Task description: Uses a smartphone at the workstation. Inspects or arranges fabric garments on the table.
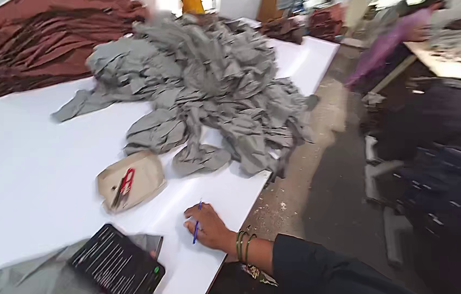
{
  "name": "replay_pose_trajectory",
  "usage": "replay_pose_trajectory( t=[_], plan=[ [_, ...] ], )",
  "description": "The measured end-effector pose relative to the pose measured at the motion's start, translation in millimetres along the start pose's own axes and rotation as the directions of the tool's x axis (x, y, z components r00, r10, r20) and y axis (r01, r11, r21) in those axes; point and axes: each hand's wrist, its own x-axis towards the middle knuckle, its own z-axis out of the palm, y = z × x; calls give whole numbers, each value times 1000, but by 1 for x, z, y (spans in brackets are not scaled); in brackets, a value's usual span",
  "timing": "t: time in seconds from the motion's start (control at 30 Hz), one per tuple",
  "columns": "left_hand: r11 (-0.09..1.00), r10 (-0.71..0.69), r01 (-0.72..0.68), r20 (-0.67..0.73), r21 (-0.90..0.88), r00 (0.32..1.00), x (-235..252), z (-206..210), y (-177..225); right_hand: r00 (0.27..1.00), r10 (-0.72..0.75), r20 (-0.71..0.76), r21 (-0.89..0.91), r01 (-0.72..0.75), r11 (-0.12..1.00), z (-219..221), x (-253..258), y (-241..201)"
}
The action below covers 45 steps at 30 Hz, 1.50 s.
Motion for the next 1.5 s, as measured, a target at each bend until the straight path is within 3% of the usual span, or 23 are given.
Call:
replay_pose_trajectory(
  t=[0.1, 0.27, 0.47, 0.7, 0.87, 1.2, 1.5],
  plan=[
    [1000, -14, 16, 70, -26, 997, -3, 6, -5, 1000, -15, -1, -13, 15, 1000, 1, 1, 0],
    [997, 55, -51, 63, -58, 997, -12, 63, -5, 985, -173, -16, -49, 172, 984, 4, -4, 11],
    [993, 114, -117, 70, 34, 991, -12, 104, 1, 988, -155, 23, -20, 155, 988, -2, -1, 11],
    [993, 74, -80, 71, 90, 995, 0, 109, 4, 987, -150, 64, -32, 152, 988, -5, -1, 7],
    [996, -39, 34, 70, 81, 997, 0, 102, 8, 980, -177, 90, -74, 184, 980, -5, 0, 3],
    [977, -27, -1, 126, 214, 992, -9, 91, 12, 976, -191, 102, -122, 203, 972, -5, 0, 0],
    [984, -72, 46, 150, 171, 986, -7, 80, 16, 973, -198, 116, -162, 215, 963, -5, 0, -5]
  ],
)
